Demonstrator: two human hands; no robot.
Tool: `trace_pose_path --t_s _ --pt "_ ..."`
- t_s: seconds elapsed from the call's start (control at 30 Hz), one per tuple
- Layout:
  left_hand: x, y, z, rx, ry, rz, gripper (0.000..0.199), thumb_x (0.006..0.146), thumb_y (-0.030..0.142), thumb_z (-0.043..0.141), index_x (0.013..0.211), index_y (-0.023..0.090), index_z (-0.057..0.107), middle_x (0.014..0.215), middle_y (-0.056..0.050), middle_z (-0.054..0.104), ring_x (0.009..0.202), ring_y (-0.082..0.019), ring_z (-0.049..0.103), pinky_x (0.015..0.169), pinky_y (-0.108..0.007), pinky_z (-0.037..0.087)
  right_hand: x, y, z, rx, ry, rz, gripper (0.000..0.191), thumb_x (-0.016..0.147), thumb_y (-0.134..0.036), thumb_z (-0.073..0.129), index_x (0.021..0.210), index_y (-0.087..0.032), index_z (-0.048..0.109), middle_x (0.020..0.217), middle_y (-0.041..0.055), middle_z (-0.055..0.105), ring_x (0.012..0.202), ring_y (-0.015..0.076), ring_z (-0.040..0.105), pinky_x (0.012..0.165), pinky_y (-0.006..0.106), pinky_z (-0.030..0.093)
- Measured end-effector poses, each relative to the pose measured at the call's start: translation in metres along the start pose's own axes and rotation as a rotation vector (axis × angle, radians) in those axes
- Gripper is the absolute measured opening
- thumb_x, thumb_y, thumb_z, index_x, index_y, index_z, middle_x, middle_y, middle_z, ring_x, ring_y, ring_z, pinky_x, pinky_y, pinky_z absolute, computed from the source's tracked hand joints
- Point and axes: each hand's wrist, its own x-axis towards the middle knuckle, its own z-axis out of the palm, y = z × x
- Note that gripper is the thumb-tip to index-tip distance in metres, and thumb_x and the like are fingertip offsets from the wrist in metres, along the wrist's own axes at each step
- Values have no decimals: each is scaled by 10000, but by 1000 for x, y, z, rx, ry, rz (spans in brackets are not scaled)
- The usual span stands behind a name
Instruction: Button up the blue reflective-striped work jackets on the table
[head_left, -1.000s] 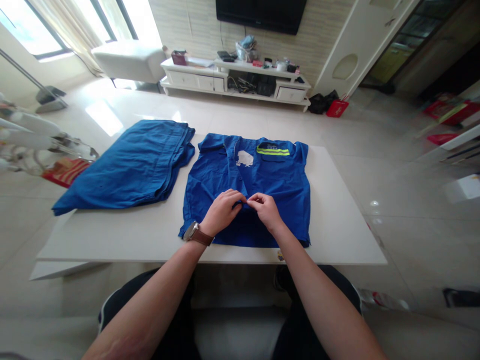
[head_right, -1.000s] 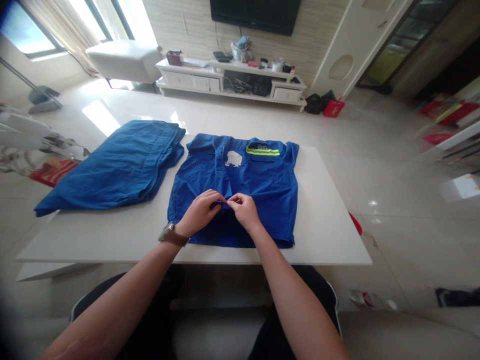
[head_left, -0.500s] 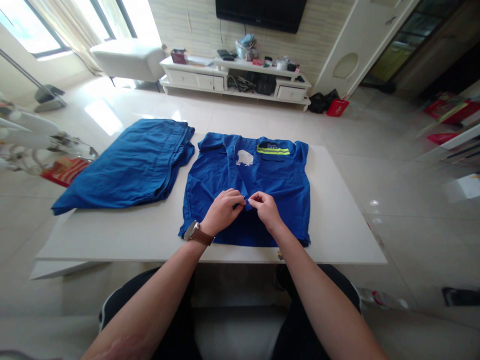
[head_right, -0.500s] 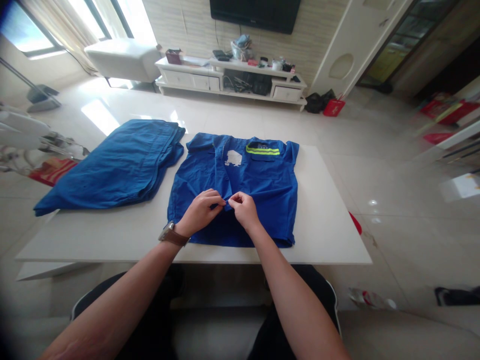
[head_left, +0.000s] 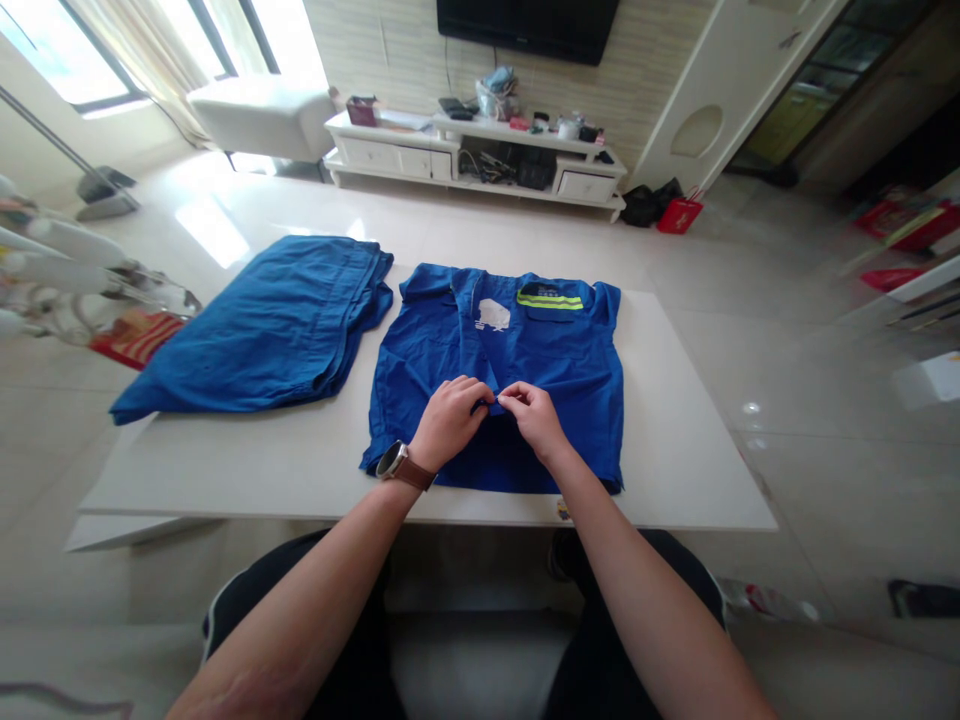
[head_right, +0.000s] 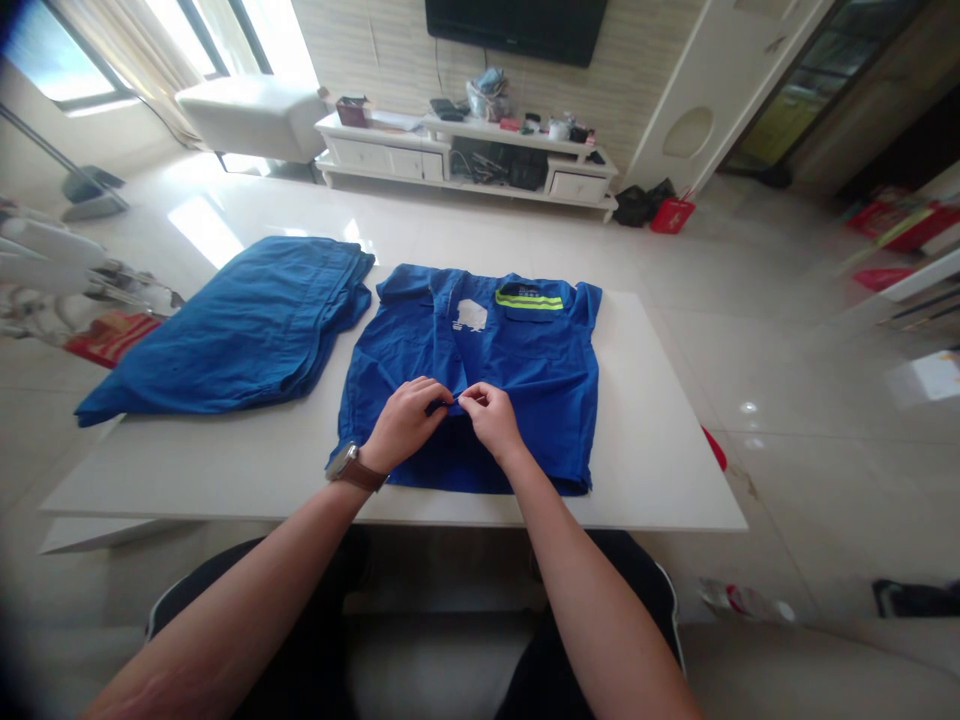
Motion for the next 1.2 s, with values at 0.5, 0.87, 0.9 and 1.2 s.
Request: trace_pose_path --t_s 0.5,0.87,0.9,1.2 --pt "0 1 5 -26 131 -104 140 861 122 588 903 230 665 935 -30 700 924 -213 640 836 -346 461 -6 -2 -1 -186 -8 -124 99 727 -294 676 780 -221 637 820 -2 674 794 184 610 778 320 478" --pt "2 3 7 -81 153 -134 129 832 109 602 882 217 653 917 -17 704 890 -197 647 804 -322 467 -7 -1 0 -197 40 -142 176 750 -350 713 845 -206 679 863 17 712 811 186 615 794 319 482" --pt "2 2 7 -93 154 -136 130 828 106 602 878 215 651 912 -16 700 882 -192 645 796 -315 469 -7 -1 0 -200 43 -147 175 752 -350 710 843 -204 681 859 15 712 807 184 614 793 317 482" --pt "1 3 5 -168 152 -120 126 805 89 591 843 204 625 864 -5 659 806 -157 606 738 -272 462 -9 -3 1 -227 47 -173 103 763 -300 661 804 -207 676 818 3 707 774 171 616 764 296 478"
